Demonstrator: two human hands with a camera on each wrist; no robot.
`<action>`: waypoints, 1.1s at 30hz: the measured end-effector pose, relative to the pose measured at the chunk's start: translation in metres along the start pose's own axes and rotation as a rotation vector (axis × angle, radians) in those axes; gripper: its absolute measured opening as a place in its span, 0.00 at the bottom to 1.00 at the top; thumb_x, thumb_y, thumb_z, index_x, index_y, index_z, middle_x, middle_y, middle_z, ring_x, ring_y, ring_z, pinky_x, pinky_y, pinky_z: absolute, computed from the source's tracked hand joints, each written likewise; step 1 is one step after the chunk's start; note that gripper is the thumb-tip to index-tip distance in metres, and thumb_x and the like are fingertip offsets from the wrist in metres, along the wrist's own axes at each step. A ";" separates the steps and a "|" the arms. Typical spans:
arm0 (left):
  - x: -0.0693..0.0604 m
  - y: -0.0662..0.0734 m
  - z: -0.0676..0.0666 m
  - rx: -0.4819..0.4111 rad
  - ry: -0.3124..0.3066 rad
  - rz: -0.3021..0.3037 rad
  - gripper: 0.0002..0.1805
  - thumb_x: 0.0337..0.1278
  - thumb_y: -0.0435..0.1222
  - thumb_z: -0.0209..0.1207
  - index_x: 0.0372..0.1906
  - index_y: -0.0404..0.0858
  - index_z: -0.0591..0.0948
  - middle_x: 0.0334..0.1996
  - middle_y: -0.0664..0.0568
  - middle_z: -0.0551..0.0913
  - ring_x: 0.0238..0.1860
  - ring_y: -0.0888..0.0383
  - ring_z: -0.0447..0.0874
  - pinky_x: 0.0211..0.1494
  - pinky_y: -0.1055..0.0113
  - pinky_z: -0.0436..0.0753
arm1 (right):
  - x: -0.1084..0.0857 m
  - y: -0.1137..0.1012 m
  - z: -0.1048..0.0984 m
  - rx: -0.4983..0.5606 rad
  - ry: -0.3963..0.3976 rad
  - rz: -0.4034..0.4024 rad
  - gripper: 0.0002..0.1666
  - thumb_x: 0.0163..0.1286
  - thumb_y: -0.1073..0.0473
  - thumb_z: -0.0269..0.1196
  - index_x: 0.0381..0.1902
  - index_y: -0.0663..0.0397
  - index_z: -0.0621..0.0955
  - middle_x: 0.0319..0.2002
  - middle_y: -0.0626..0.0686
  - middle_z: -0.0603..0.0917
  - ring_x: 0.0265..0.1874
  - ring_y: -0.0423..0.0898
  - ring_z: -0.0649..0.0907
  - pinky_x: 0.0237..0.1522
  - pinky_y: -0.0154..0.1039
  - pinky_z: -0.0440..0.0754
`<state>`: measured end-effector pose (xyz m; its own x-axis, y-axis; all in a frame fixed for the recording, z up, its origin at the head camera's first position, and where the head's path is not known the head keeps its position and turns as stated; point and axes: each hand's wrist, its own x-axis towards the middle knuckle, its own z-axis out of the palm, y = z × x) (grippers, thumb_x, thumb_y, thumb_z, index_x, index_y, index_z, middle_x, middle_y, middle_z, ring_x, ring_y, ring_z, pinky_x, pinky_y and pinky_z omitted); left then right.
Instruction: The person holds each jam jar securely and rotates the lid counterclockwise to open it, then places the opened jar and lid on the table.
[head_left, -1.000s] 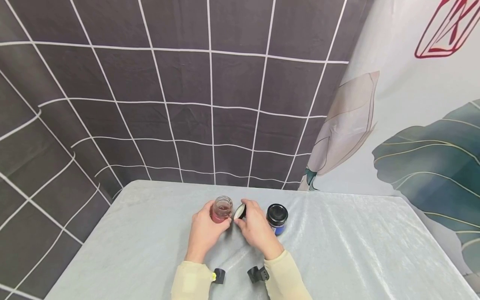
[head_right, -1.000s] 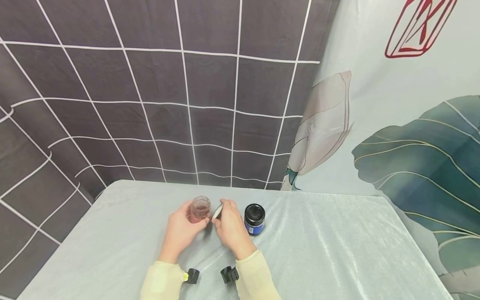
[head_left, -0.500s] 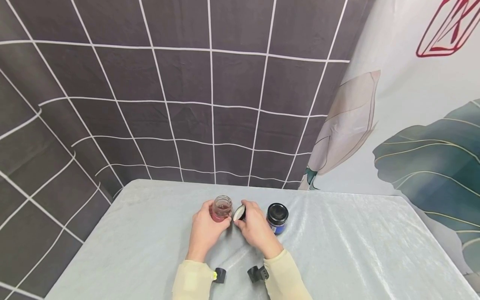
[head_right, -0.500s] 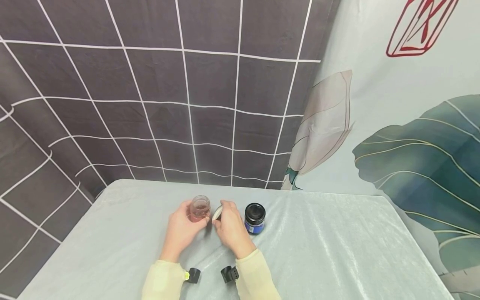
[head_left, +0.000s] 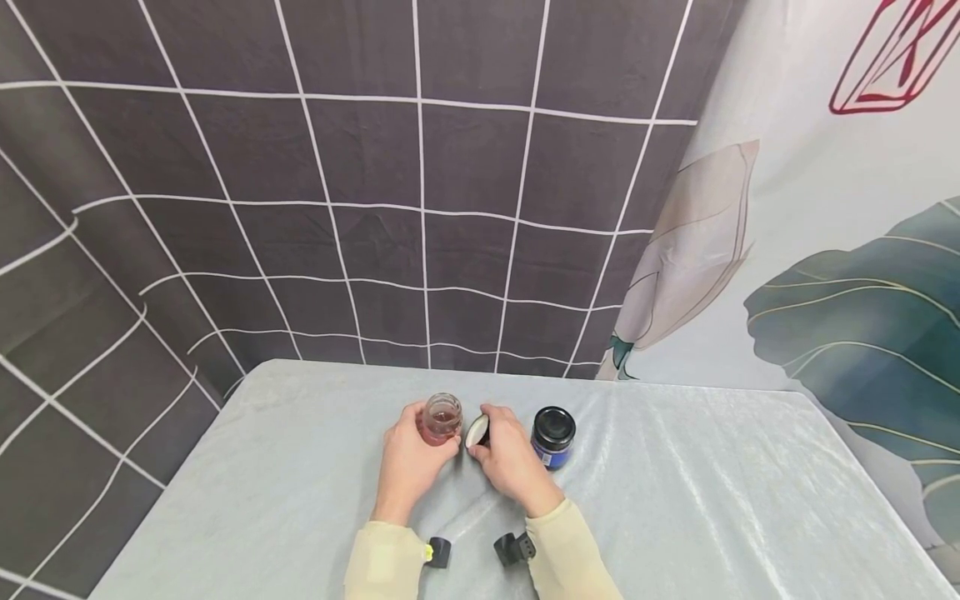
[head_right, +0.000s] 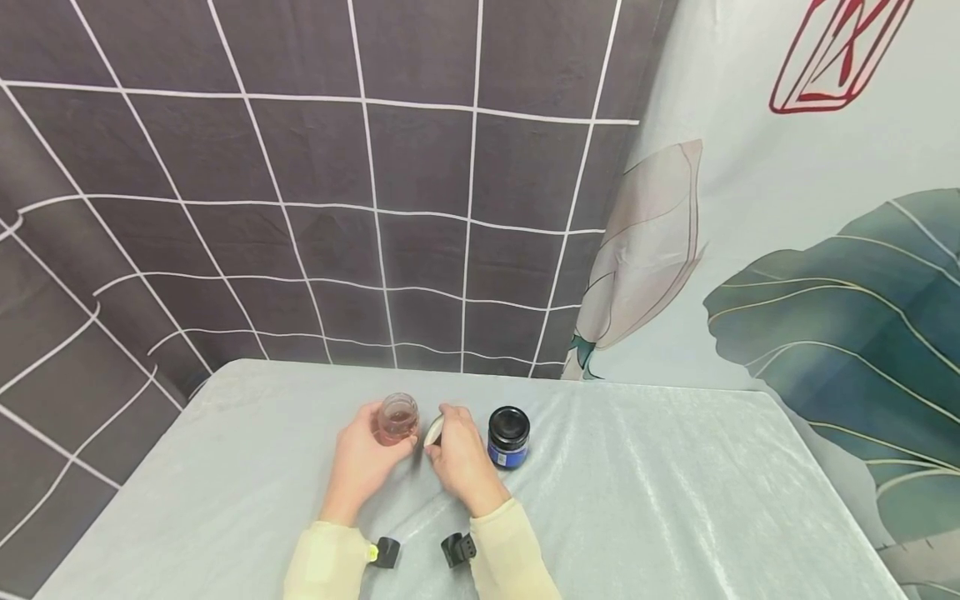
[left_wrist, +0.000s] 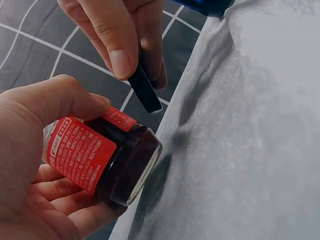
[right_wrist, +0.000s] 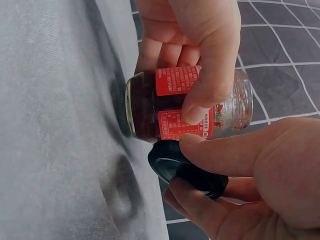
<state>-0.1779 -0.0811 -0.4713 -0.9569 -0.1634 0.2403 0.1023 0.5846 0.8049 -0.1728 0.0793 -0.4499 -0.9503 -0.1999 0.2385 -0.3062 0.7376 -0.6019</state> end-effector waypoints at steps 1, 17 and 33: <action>0.000 0.000 0.000 0.000 0.000 -0.001 0.34 0.38 0.39 0.76 0.55 0.33 0.78 0.42 0.43 0.86 0.44 0.49 0.85 0.50 0.52 0.82 | 0.000 0.000 0.001 0.002 -0.002 0.000 0.34 0.58 0.67 0.73 0.59 0.76 0.73 0.54 0.69 0.79 0.56 0.63 0.80 0.61 0.54 0.75; -0.001 -0.001 0.000 0.000 -0.005 -0.011 0.34 0.39 0.40 0.76 0.55 0.34 0.78 0.41 0.44 0.86 0.43 0.50 0.85 0.49 0.52 0.82 | 0.000 0.006 0.007 -0.002 -0.036 -0.016 0.34 0.56 0.68 0.73 0.58 0.76 0.74 0.52 0.69 0.80 0.55 0.63 0.80 0.60 0.54 0.75; -0.001 0.001 0.000 -0.009 -0.005 -0.020 0.34 0.39 0.40 0.76 0.56 0.33 0.78 0.41 0.44 0.86 0.43 0.50 0.85 0.49 0.53 0.82 | 0.001 0.008 0.009 0.015 -0.069 0.001 0.34 0.57 0.67 0.73 0.59 0.76 0.74 0.53 0.69 0.80 0.57 0.62 0.80 0.61 0.54 0.75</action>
<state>-0.1770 -0.0802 -0.4710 -0.9602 -0.1708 0.2209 0.0852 0.5742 0.8143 -0.1765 0.0793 -0.4609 -0.9521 -0.2433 0.1851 -0.3054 0.7285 -0.6133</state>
